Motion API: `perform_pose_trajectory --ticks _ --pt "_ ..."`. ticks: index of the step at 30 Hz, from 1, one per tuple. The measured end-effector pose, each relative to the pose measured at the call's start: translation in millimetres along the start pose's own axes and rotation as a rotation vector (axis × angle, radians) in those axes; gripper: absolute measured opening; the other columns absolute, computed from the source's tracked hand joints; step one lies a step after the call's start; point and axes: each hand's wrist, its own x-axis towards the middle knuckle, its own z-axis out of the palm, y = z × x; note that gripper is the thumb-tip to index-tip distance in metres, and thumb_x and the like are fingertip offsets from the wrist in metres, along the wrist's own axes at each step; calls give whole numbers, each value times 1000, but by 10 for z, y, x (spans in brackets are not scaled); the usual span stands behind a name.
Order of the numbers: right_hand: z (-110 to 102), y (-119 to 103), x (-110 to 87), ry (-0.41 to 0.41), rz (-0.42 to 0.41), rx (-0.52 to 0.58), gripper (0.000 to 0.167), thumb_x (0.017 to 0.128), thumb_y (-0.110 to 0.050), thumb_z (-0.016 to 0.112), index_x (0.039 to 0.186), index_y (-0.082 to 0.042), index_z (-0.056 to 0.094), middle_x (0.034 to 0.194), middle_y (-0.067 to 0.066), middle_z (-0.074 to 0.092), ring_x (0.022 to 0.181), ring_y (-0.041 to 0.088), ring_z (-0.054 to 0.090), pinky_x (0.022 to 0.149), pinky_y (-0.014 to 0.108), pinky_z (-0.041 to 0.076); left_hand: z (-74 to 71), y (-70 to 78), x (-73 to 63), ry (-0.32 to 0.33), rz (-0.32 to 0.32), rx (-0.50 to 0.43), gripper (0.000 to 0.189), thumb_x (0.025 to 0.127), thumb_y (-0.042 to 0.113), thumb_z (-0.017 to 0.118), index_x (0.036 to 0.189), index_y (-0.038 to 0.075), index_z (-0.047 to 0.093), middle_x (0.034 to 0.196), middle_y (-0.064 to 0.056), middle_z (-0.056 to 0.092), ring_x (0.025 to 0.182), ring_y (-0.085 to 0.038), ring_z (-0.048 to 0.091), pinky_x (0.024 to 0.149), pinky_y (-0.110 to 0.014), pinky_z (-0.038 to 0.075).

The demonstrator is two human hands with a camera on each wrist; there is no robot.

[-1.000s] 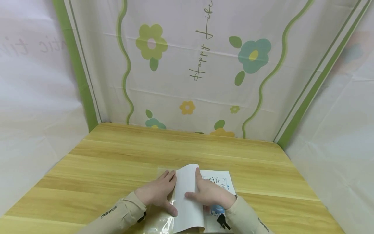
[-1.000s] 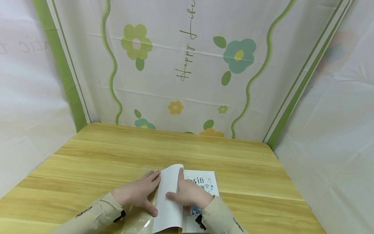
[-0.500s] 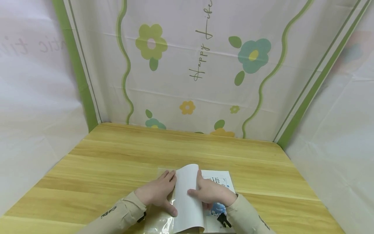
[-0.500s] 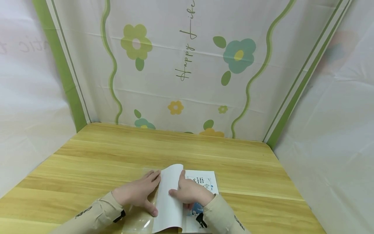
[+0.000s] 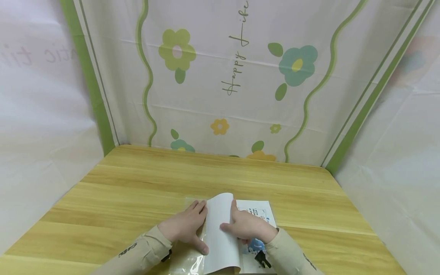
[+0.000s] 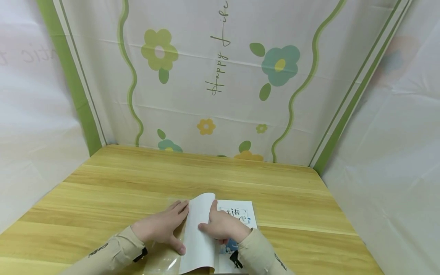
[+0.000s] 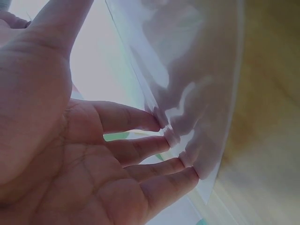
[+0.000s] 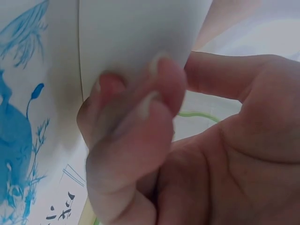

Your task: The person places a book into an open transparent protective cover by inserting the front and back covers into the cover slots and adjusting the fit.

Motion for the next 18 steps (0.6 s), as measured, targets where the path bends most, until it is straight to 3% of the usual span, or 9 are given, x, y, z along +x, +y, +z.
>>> perform_pose_trajectory --ticks 18 --pt "19 12 0 13 -13 10 95 96 -30 63 151 13 -2 56 3 48 37 11 38 35 24 35 -7 9 -2 8 13 16 127 63 67 80 144 -16 31 152 -32 24 138 -51 23 111 -52 30"
